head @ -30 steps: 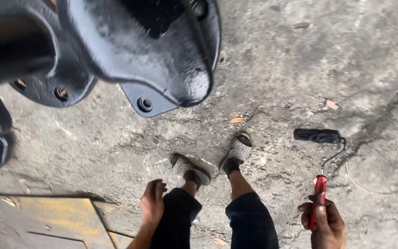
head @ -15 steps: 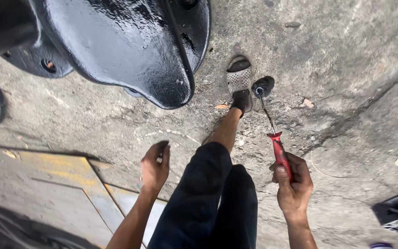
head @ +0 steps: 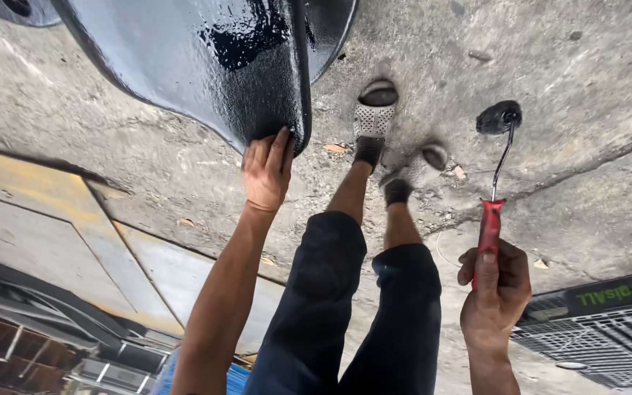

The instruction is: Painting metal dock bollards with black paint using a roller and a brush.

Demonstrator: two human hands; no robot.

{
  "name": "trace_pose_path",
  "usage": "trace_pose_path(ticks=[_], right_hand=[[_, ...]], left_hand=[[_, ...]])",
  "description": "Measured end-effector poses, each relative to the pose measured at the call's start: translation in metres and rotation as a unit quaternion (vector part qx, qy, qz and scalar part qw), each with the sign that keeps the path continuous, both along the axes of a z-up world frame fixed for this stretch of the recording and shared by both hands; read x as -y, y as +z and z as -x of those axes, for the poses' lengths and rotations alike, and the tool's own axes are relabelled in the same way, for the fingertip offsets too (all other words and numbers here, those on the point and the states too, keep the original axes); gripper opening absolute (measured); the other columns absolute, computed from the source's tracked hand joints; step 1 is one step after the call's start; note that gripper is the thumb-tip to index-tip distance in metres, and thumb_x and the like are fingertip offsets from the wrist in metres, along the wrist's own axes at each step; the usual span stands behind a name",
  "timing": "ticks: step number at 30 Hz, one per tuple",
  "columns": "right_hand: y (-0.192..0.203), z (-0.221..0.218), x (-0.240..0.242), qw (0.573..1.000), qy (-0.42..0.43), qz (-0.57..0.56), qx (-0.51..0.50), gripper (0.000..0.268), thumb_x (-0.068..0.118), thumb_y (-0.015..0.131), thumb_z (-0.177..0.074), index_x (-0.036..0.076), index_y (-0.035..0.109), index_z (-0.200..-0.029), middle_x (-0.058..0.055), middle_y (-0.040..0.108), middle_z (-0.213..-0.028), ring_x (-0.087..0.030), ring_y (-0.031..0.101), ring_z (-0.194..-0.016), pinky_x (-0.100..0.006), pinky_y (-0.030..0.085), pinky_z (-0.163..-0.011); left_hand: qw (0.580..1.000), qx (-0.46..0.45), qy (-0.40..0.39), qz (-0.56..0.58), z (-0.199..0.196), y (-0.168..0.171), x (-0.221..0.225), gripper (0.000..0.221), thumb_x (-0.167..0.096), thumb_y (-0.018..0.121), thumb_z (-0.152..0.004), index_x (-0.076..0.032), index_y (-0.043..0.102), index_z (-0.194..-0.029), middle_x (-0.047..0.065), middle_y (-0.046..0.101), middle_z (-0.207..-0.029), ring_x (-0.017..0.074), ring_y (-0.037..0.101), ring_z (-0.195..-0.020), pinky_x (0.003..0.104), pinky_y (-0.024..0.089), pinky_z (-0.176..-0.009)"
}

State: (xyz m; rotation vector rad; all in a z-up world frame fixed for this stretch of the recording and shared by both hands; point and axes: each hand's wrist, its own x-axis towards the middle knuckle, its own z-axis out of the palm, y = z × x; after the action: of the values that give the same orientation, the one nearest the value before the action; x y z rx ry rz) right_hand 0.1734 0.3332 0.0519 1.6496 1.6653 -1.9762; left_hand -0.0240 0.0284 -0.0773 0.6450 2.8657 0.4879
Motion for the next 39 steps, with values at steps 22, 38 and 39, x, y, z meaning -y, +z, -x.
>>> trace_pose_path(ticks=[22, 38, 39], right_hand=[[-0.011, -0.01, -0.069, 0.978, 0.2, 0.041, 0.035, 0.031, 0.023, 0.063, -0.109, -0.004, 0.056, -0.124, -0.01, 0.064, -0.086, -0.01, 0.053, -0.07, -0.026, 0.044, -0.064], [-0.012, 0.003, -0.033, 0.972, 0.221, 0.072, 0.032, 0.031, 0.022, 0.063, -0.107, -0.004, 0.057, -0.123, -0.009, 0.065, -0.085, -0.01, 0.053, -0.07, -0.026, 0.044, -0.064], [-0.011, 0.006, -0.03, 0.972, 0.22, 0.073, 0.034, 0.031, 0.022, 0.063, -0.107, -0.004, 0.057, -0.123, -0.009, 0.066, -0.086, -0.01, 0.053, -0.07, -0.027, 0.044, -0.064]], left_hand=[[0.993, -0.039, 0.073, 0.088, -0.043, -0.039, -0.001, 0.037, -0.011, 0.067, -0.104, -0.009, 0.064, -0.141, 0.008, 0.071, -0.117, 0.0268, 0.063, -0.11, 0.047, 0.051, -0.097], [0.986, -0.009, 0.164, 0.028, -0.041, -0.036, -0.022, 0.029, -0.01, 0.068, -0.103, -0.007, 0.067, -0.132, 0.011, 0.069, -0.122, 0.0306, 0.061, -0.116, 0.05, 0.048, -0.103], [0.985, -0.006, 0.169, 0.028, -0.04, -0.036, -0.024, 0.03, -0.01, 0.067, -0.102, -0.007, 0.067, -0.132, 0.011, 0.068, -0.121, 0.0305, 0.06, -0.116, 0.05, 0.048, -0.103]])
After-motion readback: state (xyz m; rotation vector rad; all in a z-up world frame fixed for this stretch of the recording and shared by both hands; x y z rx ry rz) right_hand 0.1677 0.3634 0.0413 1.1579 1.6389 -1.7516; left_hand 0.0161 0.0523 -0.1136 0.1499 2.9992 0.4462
